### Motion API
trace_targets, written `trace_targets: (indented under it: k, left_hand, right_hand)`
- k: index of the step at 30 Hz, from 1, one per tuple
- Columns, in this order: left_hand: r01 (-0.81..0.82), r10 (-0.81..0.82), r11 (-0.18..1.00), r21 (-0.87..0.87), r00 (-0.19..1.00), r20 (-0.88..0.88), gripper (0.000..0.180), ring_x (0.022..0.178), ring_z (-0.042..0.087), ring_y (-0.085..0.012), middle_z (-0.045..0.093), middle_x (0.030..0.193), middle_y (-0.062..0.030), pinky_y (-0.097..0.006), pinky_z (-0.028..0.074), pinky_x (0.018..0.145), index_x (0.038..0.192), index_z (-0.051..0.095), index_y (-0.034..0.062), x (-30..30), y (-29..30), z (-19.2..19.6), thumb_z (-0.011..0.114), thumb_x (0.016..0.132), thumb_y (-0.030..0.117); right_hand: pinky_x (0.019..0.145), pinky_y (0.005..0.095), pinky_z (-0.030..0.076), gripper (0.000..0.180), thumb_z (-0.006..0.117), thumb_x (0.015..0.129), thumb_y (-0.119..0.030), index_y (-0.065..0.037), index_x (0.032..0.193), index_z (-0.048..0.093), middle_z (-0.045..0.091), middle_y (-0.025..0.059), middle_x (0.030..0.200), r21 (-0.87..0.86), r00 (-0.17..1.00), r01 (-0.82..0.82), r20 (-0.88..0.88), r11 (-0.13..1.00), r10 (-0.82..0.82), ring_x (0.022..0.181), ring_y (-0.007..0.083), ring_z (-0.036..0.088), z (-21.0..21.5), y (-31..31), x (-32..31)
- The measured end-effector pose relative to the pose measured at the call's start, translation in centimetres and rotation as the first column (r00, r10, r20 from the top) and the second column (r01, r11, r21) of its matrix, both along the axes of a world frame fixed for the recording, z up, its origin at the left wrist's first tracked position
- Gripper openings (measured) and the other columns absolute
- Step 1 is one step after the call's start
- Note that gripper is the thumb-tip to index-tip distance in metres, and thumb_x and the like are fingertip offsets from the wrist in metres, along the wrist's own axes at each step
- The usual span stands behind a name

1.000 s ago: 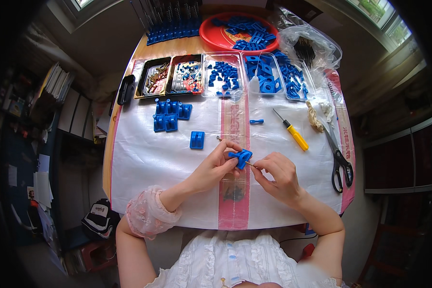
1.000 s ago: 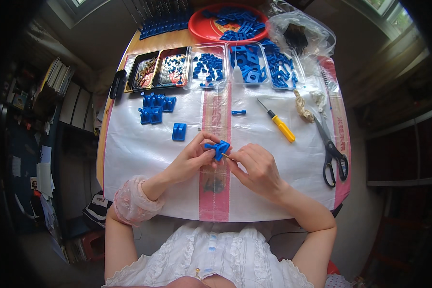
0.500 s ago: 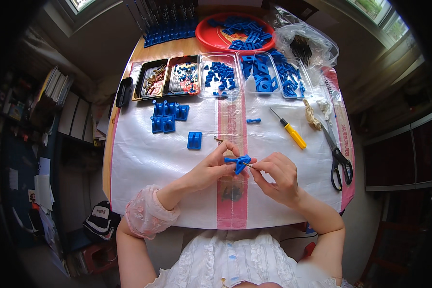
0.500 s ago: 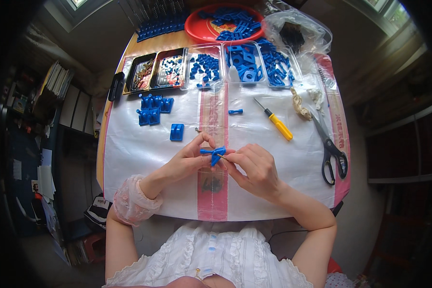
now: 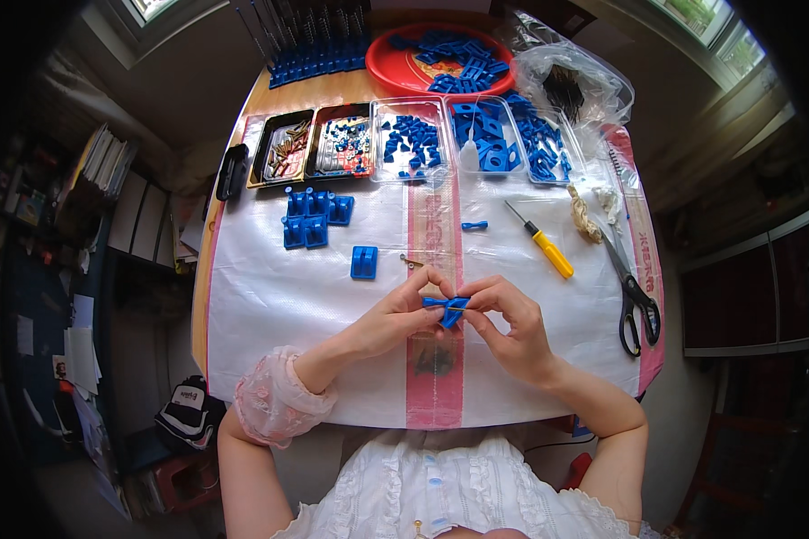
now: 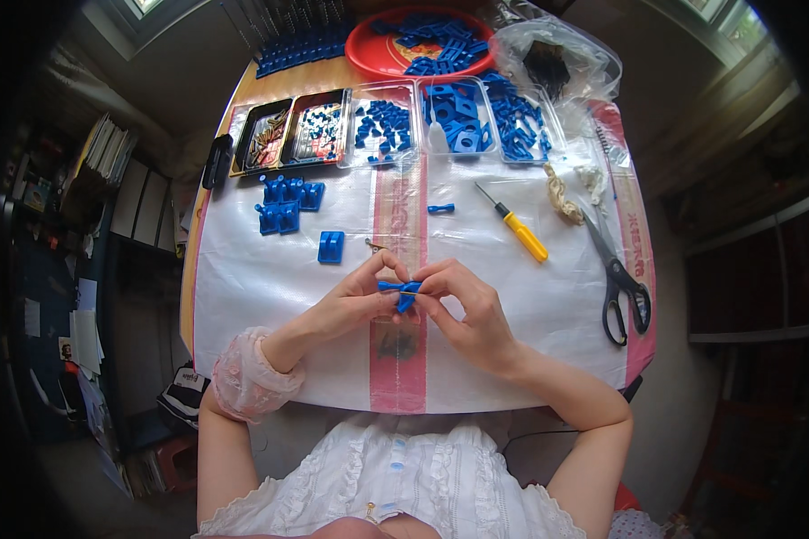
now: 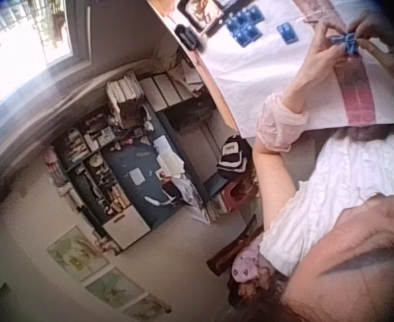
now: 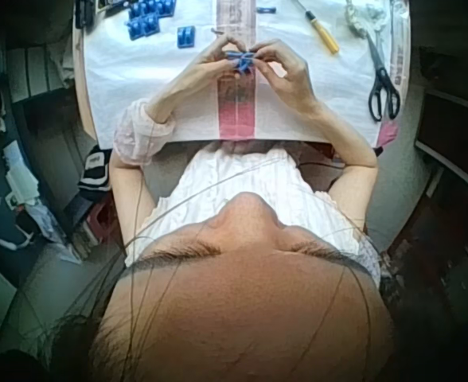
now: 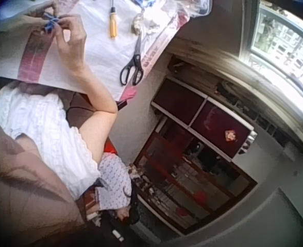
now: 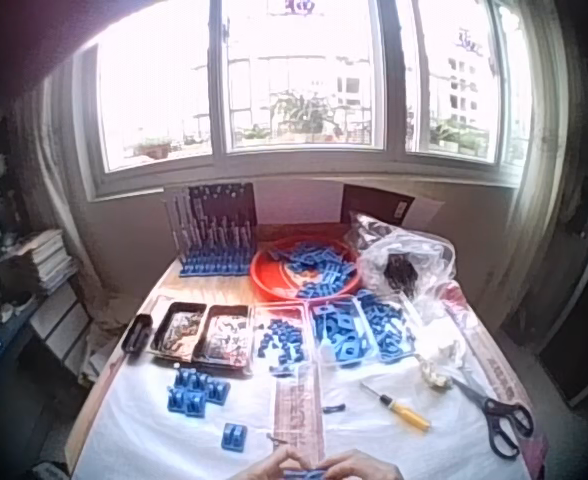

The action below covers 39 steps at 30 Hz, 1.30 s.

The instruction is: Assembling blue plastic fixture components using a screwdriver.

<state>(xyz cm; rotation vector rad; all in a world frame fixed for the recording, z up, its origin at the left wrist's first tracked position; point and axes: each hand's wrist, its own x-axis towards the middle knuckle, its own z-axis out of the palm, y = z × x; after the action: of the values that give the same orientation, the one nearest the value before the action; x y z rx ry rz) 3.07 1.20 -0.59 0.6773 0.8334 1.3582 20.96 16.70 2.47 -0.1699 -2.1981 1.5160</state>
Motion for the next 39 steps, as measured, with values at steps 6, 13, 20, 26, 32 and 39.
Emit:
trace_targets:
  k: [6,13,20,26,32,39]
  left_hand:
    - [0.004,-0.003,1.0,-0.005,0.998,0.063,0.025,0.11,0.068,-0.0163,0.065,0.123,-0.0103,-0.028,0.057,0.095,0.133,0.042,0.0101,-0.1,0.1,0.6,0.053,0.111,0.017]
    - [-0.032,0.035,0.999,-0.042,0.997,0.073,0.019,0.097,0.067,-0.0107,0.066,0.114,-0.008,-0.028,0.057,0.093,0.129,0.047,0.0097,-0.1,0.2,0.6,0.051,0.112,0.017]
    - [-0.059,0.062,0.997,-0.044,0.996,0.062,0.015,0.087,0.062,-0.0076,0.064,0.108,-0.0048,-0.026,0.056,0.087,0.127,0.049,0.0101,0.2,0.2,0.7,0.049,0.113,0.015]
    - [-0.055,0.061,0.997,-0.06,0.993,0.099,0.015,0.086,0.061,-0.0079,0.063,0.105,-0.0043,-0.025,0.056,0.084,0.126,0.05,0.0094,0.2,0.4,0.7,0.05,0.113,0.017]
    - [-0.069,0.074,0.997,-0.033,0.983,0.171,0.015,0.086,0.061,-0.0107,0.064,0.104,-0.0059,-0.025,0.052,0.078,0.124,0.05,0.009,-0.1,0.3,0.3,0.052,0.112,0.018]
    - [-0.123,0.119,0.991,-0.043,0.989,-0.086,0.014,0.083,0.059,-0.0053,0.066,0.102,-0.0039,-0.022,0.053,0.078,0.125,0.053,0.0091,0.3,0.3,0.5,0.051,0.112,0.013]
  right_hand:
    - [0.081,0.0318,0.058,0.014,0.071,0.091,0.006,0.001,0.102,0.066,0.069,0.0152,0.111,-0.033,0.997,0.053,-0.05,0.998,-0.055,0.094,0.0225,0.072,-0.4,-0.1,-0.2]
    - [0.086,0.0329,0.059,0.016,0.071,0.091,0.008,0.0,0.104,0.066,0.069,0.0165,0.115,0.062,0.999,0.013,-0.049,0.998,-0.01,0.101,0.0232,0.072,0.5,-0.1,0.1]
    - [0.082,0.0339,0.059,0.021,0.075,0.086,0.008,-0.001,0.102,0.066,0.071,0.0171,0.113,0.208,0.995,0.036,-0.102,0.977,-0.015,0.097,0.0278,0.073,0.7,-0.4,0.0]
    - [0.079,0.0339,0.059,0.021,0.076,0.085,0.008,-0.001,0.101,0.066,0.071,0.0171,0.113,0.221,0.994,0.056,-0.106,0.974,-0.033,0.094,0.0274,0.074,0.8,-0.5,0.1]
    - [0.071,0.0319,0.059,0.02,0.078,0.084,0.008,-0.001,0.098,0.067,0.072,0.0148,0.105,0.332,0.982,0.124,-0.178,0.935,-0.067,0.086,0.0248,0.074,1.3,0.0,0.0]
    - [0.066,0.0331,0.057,0.019,0.081,0.079,0.006,-0.002,0.091,0.069,0.071,0.0113,0.092,0.466,0.98,0.144,-0.189,0.873,-0.061,0.079,0.0254,0.073,1.6,0.1,0.0]
